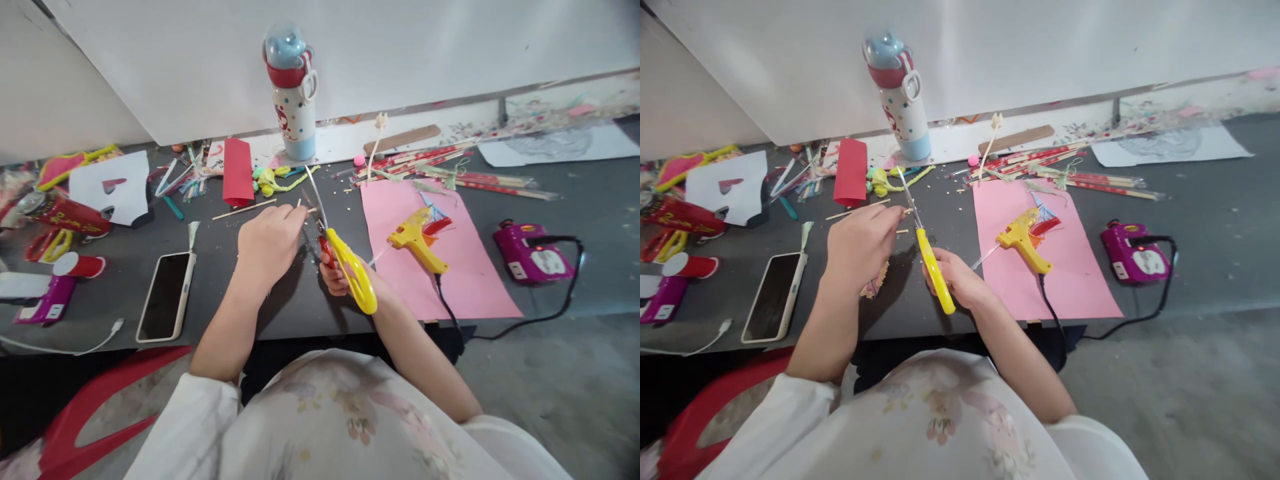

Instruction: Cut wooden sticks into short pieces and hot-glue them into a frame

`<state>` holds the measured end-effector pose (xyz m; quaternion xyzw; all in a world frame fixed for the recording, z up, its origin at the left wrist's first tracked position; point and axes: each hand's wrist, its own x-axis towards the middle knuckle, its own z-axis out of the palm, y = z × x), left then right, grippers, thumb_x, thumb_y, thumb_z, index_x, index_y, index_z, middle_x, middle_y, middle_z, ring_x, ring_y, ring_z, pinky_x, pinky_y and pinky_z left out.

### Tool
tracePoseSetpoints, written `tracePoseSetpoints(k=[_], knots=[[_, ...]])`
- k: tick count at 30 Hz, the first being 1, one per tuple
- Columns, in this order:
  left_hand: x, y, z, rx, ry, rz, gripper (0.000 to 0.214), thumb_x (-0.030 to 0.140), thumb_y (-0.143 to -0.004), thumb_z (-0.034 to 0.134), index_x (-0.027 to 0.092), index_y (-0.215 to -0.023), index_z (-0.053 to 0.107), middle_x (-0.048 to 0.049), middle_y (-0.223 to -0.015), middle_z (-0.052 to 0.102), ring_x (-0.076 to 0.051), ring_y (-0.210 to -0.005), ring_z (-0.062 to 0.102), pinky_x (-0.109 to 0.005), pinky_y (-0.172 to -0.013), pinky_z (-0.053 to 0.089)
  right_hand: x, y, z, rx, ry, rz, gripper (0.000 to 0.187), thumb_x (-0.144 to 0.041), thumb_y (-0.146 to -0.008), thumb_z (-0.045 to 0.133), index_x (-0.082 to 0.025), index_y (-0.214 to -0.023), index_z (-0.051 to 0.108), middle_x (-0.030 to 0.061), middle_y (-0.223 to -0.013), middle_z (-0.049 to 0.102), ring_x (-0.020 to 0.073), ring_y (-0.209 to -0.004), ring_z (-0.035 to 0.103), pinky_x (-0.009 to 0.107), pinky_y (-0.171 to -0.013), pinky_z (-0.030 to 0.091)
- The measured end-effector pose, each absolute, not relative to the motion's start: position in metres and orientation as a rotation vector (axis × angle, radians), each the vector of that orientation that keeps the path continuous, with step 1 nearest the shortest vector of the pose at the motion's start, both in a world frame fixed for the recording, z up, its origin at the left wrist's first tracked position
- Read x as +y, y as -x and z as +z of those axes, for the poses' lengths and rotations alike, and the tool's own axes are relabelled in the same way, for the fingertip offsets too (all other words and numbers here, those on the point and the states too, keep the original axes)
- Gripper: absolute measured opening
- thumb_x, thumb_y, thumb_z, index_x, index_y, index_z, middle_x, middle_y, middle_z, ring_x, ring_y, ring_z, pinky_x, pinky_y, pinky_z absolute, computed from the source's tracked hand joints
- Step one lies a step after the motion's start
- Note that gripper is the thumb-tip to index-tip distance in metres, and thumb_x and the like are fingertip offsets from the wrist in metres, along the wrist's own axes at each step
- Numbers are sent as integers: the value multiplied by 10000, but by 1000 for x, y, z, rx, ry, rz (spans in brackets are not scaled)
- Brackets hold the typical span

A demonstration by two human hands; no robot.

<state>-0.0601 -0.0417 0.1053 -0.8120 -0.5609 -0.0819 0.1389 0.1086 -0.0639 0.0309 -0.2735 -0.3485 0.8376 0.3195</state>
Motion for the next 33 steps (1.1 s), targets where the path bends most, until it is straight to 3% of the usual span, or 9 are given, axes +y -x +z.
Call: tracePoseSetpoints(k=[17, 28, 33], knots=[[-46, 57, 103, -1573, 2325, -239, 282, 211, -935, 375, 236, -1068, 622, -55, -845, 651, -213, -826, 587, -333, -570, 342, -63, -109, 25, -718, 601, 2341, 494, -462, -596, 748, -219, -823, 383, -125, -549, 345, 10, -402, 232, 164, -398, 138], [-41, 60, 89, -1610, 2303, -437, 344, 355, -975, 340, 239, -908, 657, -40, -754, 639, -176, -762, 589, -301, -566, 283, -62, -104, 33, -721, 780, 2284, 334, -353, -593, 651, -220, -751, 389, -118, -505, 296, 19, -387, 211, 169, -384, 91], [-35, 61, 78, -1643, 2322, -572, 370, 386, -973, 344, 255, -898, 682, -30, -767, 666, -160, -763, 603, -292, -585, 307, -61, -106, 35, -698, 781, 2303, 356, -376, -597, 642, -227, -702, 336, -110, -516, 260, 20, -396, 160, 192, -389, 49]])
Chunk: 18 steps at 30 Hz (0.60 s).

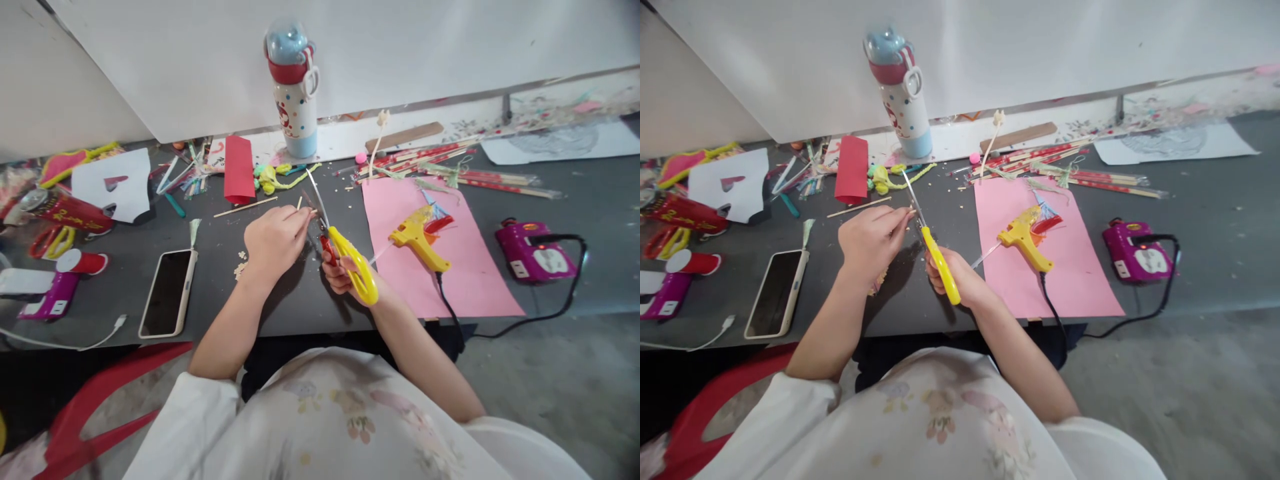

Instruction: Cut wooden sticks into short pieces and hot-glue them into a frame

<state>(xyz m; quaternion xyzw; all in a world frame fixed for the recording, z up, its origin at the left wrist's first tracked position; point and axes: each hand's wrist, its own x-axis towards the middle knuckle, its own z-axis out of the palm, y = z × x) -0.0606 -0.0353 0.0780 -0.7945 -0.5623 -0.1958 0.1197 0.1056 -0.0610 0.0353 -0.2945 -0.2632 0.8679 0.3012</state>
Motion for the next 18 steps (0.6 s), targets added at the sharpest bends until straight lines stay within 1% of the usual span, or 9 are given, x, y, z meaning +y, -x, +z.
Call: tracePoseSetpoints(k=[4, 10, 14, 18], knots=[[-30, 60, 71, -1656, 2321, -660, 381, 400, -970, 347, 262, -912, 697, -33, -771, 676, -156, -756, 608, -283, -588, 323, -59, -106, 32, -682, 760, 2330, 369, -376, -608, 635, -232, -723, 315, -116, -522, 228, 18, -400, 116, 198, -396, 27], [-25, 61, 66, -1643, 2323, -654, 409, 417, -971, 329, 271, -874, 698, -29, -739, 660, -150, -745, 605, -281, -589, 332, -56, -108, 32, -657, 720, 2394, 479, -455, -573, 702, -235, -747, 313, -128, -525, 226, 18, -414, 86, 206, -401, 12], [-21, 64, 61, -1622, 2317, -688, 394, 414, -967, 345, 268, -874, 699, -25, -727, 656, -145, -741, 605, -278, -581, 322, -54, -109, 32, -640, 717, 2421, 469, -445, -581, 699, -237, -752, 315, -127, -522, 226, 22, -413, 89, 204, -402, 12], [-19, 65, 56, -1656, 2337, -734, 380, 422, -960, 363, 264, -896, 703, -34, -758, 671, -145, -764, 610, -266, -615, 357, -53, -109, 32, -631, 705, 2433, 458, -431, -581, 699, -233, -756, 324, -130, -519, 229, 19, -414, 86, 193, -397, 24]])
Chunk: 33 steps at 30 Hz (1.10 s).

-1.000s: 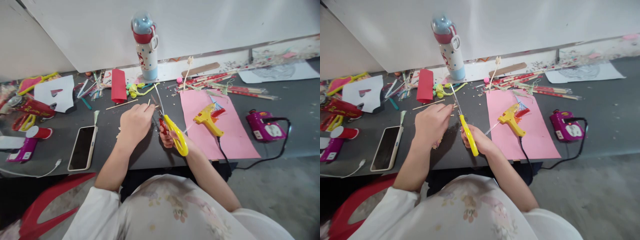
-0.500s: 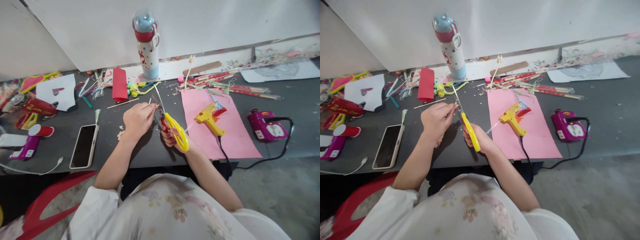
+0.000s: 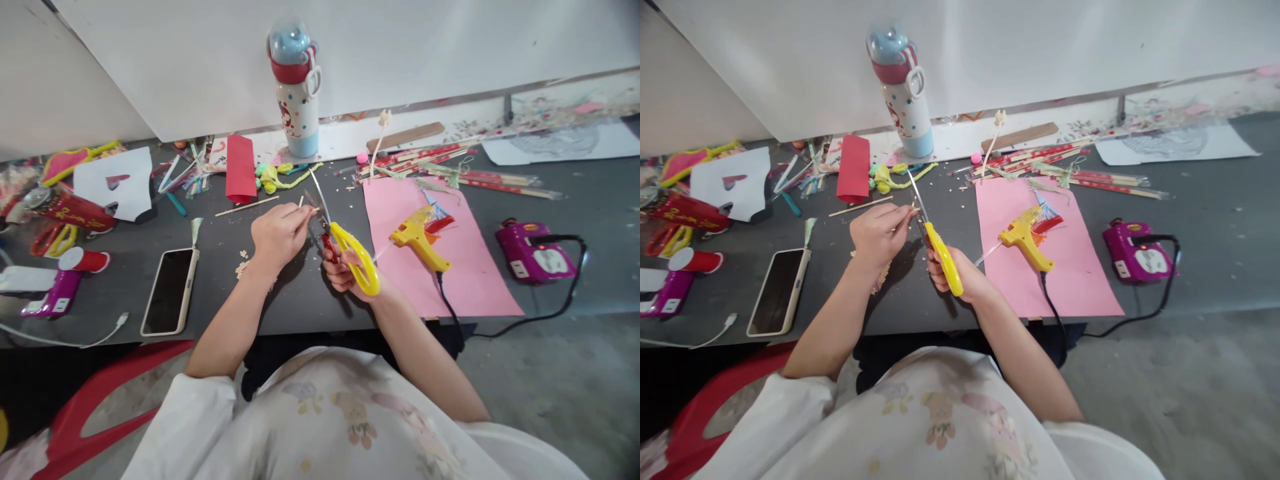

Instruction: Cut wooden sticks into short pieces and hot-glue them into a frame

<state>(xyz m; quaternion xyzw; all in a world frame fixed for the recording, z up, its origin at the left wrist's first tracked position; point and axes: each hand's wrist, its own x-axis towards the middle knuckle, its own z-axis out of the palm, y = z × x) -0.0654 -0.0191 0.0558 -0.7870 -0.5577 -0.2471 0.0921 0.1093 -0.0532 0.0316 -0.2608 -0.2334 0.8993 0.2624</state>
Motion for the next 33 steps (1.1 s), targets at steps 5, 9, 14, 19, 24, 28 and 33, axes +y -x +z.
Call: tracePoseSetpoints(k=[5, 9, 14, 19, 24, 28, 33], knots=[[-16, 67, 51, -1658, 2353, -829, 349, 416, -950, 401, 256, -911, 708, -34, -797, 688, -139, -783, 619, -250, -645, 385, -53, -109, 34, -625, 729, 2431, 456, -418, -565, 708, -226, -745, 336, -129, -512, 246, 14, -411, 99, 181, -392, 37], [-13, 70, 45, -1538, 2345, -962, 293, 377, -931, 467, 230, -876, 715, -19, -763, 688, -115, -735, 618, -224, -622, 388, -52, -109, 35, -635, 735, 2441, 416, -395, -576, 679, -226, -736, 334, -125, -511, 245, 16, -405, 108, 178, -388, 44], [-10, 71, 42, -1419, 2321, -1077, 203, 319, -898, 545, 220, -846, 715, 9, -698, 672, -89, -670, 604, -204, -591, 384, -51, -110, 35, -655, 726, 2460, 358, -345, -593, 632, -227, -732, 325, -125, -505, 234, 22, -402, 100, 190, -384, 33], [-8, 72, 41, -1390, 2340, -1158, 177, 298, -883, 573, 209, -832, 717, 11, -686, 670, -81, -648, 596, -198, -582, 389, -51, -110, 35, -666, 721, 2461, 360, -357, -600, 629, -225, -733, 322, -123, -518, 231, 22, -408, 104, 191, -392, 40], [-5, 73, 37, -1381, 2358, -1224, 184, 305, -882, 574, 210, -837, 725, 10, -684, 670, -82, -651, 596, -199, -585, 398, -51, -111, 33, -678, 690, 2460, 388, -398, -606, 650, -222, -740, 331, -121, -528, 235, 20, -412, 109, 185, -388, 51], [-4, 73, 33, -1393, 2336, -1260, 193, 318, -881, 576, 210, -841, 731, 3, -693, 678, -87, -658, 603, -203, -597, 407, -51, -111, 33, -687, 697, 2453, 393, -397, -603, 647, -225, -736, 320, -122, -525, 224, 21, -413, 106, 192, -392, 44], [-3, 72, 30, -1403, 2329, -1287, 200, 325, -881, 576, 207, -844, 733, -1, -691, 678, -89, -648, 597, -207, -600, 412, -51, -111, 33, -704, 704, 2443, 422, -423, -592, 651, -226, -736, 307, -126, -524, 223, 21, -418, 101, 195, -397, 39]])
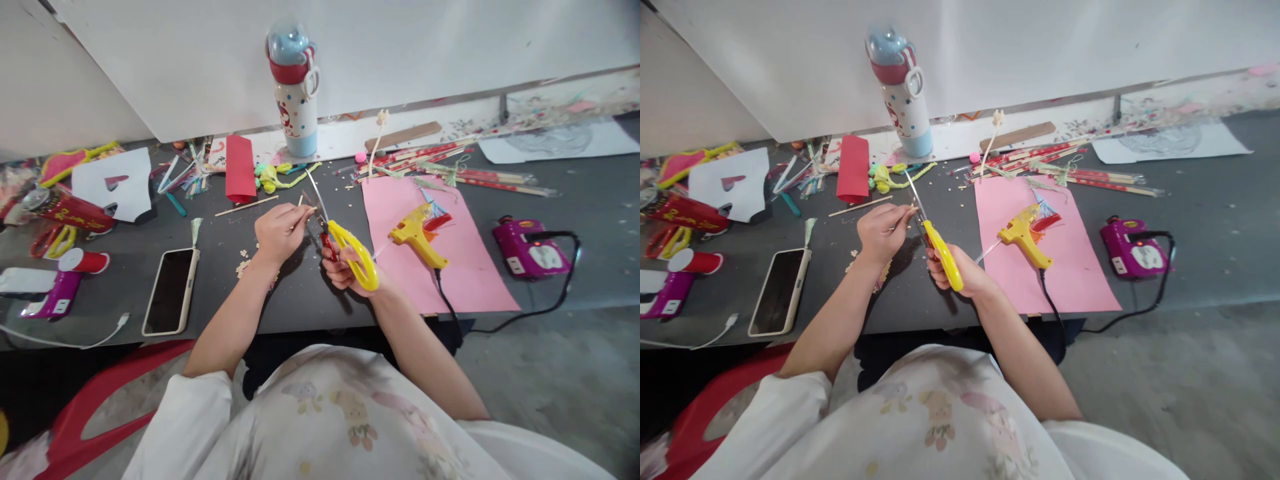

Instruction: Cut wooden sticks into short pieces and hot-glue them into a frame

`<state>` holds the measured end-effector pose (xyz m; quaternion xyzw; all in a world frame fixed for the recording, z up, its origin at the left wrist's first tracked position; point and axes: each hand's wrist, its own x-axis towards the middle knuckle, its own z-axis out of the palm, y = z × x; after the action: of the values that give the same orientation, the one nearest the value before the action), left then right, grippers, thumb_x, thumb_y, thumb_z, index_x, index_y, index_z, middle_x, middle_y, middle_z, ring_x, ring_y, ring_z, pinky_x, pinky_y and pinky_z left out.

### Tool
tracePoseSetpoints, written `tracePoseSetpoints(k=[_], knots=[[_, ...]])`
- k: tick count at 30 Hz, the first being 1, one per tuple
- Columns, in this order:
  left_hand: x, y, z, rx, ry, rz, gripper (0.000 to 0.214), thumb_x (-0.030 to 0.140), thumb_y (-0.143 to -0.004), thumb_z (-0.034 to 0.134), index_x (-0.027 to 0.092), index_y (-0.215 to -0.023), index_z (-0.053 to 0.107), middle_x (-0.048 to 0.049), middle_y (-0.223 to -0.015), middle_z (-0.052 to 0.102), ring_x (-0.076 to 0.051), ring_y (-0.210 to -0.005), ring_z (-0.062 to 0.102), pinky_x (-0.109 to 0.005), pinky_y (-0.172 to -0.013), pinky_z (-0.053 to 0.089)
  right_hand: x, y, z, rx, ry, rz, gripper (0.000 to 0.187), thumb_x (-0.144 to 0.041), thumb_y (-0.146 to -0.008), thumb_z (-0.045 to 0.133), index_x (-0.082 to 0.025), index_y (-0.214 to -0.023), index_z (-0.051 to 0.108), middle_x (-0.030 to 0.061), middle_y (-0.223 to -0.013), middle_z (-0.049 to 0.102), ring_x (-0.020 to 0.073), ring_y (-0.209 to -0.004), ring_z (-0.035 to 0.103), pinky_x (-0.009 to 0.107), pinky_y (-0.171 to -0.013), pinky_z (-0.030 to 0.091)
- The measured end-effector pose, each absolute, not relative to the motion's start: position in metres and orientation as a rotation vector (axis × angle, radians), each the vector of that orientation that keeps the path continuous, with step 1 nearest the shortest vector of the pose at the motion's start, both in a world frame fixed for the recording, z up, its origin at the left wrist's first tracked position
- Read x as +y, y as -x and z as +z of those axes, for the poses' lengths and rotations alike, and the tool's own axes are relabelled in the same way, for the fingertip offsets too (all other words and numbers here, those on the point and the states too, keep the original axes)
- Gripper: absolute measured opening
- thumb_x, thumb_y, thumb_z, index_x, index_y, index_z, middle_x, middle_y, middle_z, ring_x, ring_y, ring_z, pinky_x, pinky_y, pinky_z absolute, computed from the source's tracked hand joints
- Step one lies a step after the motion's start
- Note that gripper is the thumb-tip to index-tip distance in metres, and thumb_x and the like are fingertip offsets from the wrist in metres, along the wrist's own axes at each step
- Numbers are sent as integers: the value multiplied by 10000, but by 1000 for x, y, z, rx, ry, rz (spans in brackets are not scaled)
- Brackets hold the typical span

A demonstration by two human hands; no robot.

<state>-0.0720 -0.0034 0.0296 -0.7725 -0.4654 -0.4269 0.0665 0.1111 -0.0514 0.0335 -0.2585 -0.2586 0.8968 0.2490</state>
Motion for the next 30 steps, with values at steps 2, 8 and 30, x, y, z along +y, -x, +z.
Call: tracePoseSetpoints(k=[2, 8, 30], knots=[[-3, 72, 29, -1392, 2329, -1298, 193, 317, -878, 581, 202, -842, 732, -2, -684, 674, -88, -641, 593, -205, -597, 413, -51, -111, 34, -709, 712, 2444, 422, -421, -589, 647, -226, -734, 302, -126, -524, 221, 22, -420, 99, 195, -399, 37], [-2, 70, 29, -1403, 2337, -1309, 207, 312, -888, 565, 193, -835, 726, -4, -671, 667, -86, -631, 579, -203, -599, 412, -52, -109, 36, -711, 736, 2437, 379, -394, -592, 616, -229, -729, 303, -126, -517, 217, 28, -417, 89, 199, -392, 43], [-19, 67, 58, -1522, 2330, -1475, 277, 330, -919, 513, 195, -729, 662, -14, -676, 649, -99, -631, 573, -226, -581, 416, -51, -123, 71, -1865, 1397, 1441, 460, -553, -681, 667, -200, -864, 435, -26, -735, 470, 105, -604, 421, 249, -528, 347]])
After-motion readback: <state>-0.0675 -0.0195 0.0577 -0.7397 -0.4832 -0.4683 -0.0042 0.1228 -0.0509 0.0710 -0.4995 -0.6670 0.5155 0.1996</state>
